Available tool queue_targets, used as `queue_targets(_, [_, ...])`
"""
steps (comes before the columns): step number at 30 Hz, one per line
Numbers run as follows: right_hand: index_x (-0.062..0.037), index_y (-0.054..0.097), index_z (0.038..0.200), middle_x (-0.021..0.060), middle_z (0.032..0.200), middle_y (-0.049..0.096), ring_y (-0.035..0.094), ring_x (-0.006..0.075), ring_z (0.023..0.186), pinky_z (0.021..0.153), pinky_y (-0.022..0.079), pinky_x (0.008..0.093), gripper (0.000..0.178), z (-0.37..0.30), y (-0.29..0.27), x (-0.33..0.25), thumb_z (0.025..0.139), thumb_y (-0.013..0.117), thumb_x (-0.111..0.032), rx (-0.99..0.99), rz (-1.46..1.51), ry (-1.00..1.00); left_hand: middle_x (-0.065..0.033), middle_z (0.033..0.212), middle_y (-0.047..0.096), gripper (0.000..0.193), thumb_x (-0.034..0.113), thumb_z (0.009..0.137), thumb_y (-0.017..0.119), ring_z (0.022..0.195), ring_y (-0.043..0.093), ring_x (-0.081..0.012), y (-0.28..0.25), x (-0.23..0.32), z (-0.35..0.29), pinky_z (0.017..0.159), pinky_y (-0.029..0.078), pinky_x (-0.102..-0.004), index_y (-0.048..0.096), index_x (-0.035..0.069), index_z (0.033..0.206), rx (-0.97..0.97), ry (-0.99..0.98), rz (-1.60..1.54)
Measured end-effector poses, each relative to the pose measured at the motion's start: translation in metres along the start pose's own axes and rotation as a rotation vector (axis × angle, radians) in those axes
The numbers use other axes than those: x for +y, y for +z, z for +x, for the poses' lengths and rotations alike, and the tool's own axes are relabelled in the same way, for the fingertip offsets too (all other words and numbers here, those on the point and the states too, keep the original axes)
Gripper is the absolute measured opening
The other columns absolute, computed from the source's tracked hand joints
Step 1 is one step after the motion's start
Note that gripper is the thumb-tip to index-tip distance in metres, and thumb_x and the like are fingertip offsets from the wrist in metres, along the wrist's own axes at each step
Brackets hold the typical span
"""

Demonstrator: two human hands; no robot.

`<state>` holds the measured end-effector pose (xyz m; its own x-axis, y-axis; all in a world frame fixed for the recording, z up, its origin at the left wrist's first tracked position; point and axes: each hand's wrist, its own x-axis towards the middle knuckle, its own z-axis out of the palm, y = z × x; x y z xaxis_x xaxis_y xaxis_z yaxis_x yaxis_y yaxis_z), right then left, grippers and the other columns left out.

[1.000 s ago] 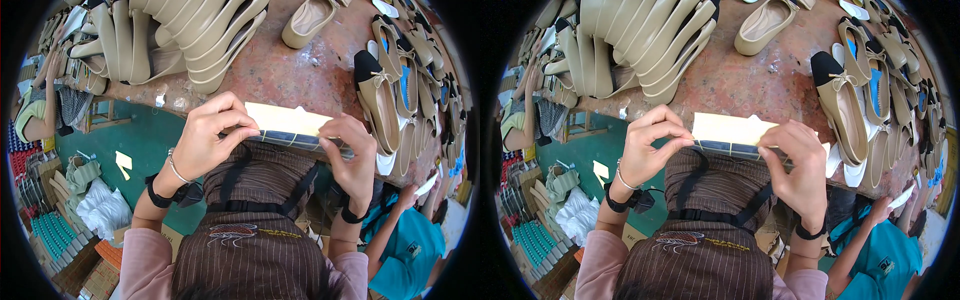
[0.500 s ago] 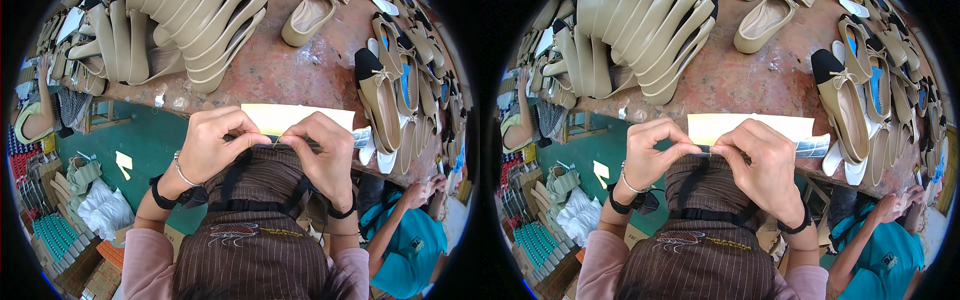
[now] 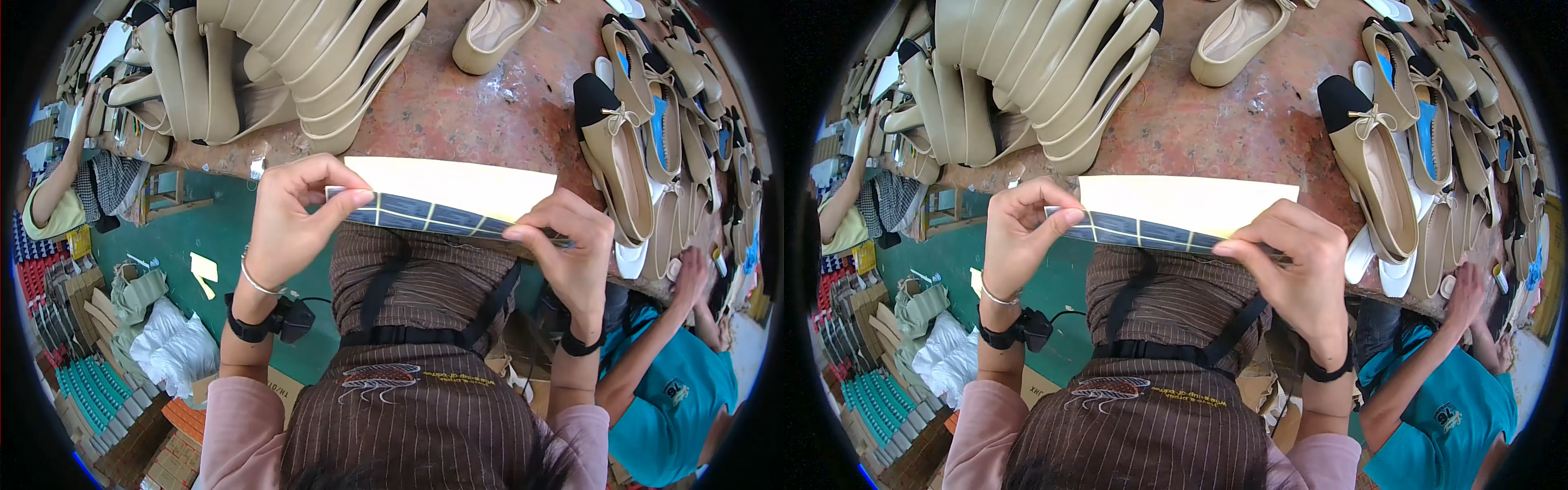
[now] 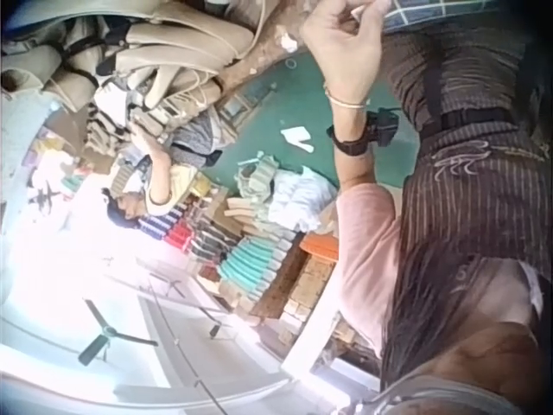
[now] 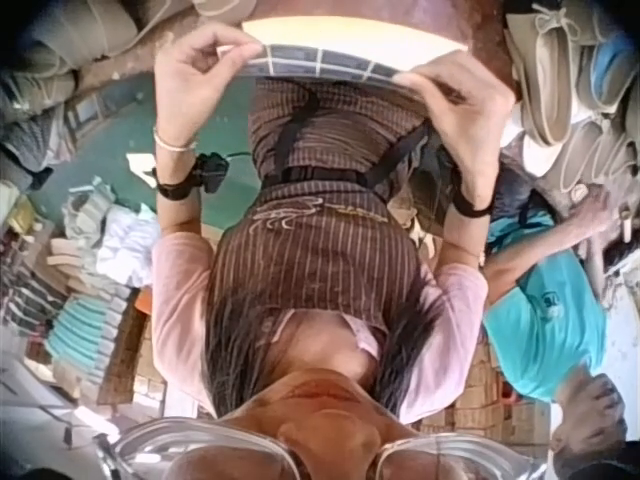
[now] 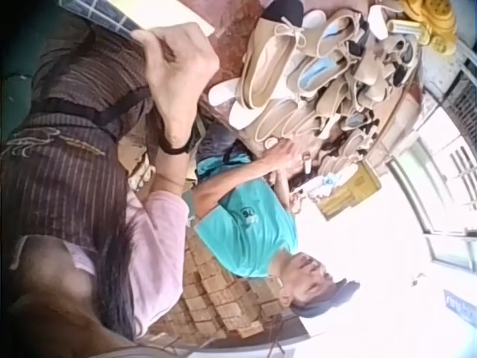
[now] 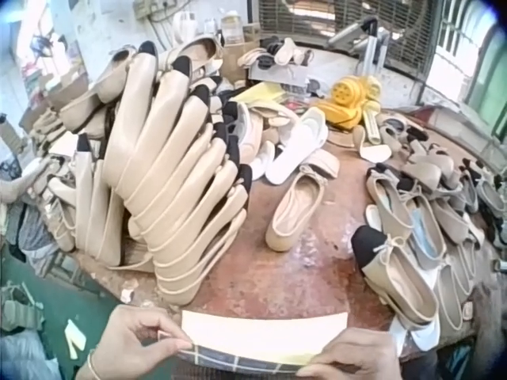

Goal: Insert insoles into shoes and apply size labels to the outsoles.

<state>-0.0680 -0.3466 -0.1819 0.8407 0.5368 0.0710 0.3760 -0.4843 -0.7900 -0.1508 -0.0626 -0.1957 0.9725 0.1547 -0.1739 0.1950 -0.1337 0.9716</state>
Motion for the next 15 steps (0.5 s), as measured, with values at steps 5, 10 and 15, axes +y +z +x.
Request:
queue_targets(5, [0.0009,0.072,0.075,0.0069,0.07,0.065,0.061,0.0185,0.064,0.058,0.045,0.0303,0.014,0.001,0.013,0.001,0.07,0.084,-0.006,0.007,-0.012,-0.08,-0.0118,0.11,0.069,0.028,0.008,0.074,0.078,0.105,0.063,-0.0327,0.018,0.016,0.007,0.09,0.052,-0.042,0.071,0.004,0.1,-0.152,0.431,0.834])
queue_targets(10, [-0.0011,0.075,0.076,0.0065,0.069,0.065,0.062,0.0167,0.064,0.059,0.046,0.0293,0.012,0.0,0.011,-0.003,0.069,0.084,-0.005,-0.069,0.073,-0.066,-0.0095,0.074,0.069,0.013,0.014,0.08,0.078,0.066,0.068,-0.0252,0.048,0.021,0.003,0.064,0.052,-0.0341,0.073,0.003,0.086,-0.247,0.358,0.636])
queue_targets(15, [-0.0006,0.076,0.077,0.0055,0.072,0.067,0.062,0.0146,0.066,0.06,0.046,0.0269,0.009,-0.008,-0.005,0.004,0.07,0.082,-0.001,-0.086,0.19,0.094,-0.0147,0.083,0.072,0.013,0.011,0.083,0.075,0.07,0.071,-0.0271,0.027,0.019,0.005,0.065,0.053,-0.033,0.073,0.003,0.092,-0.397,0.157,0.57])
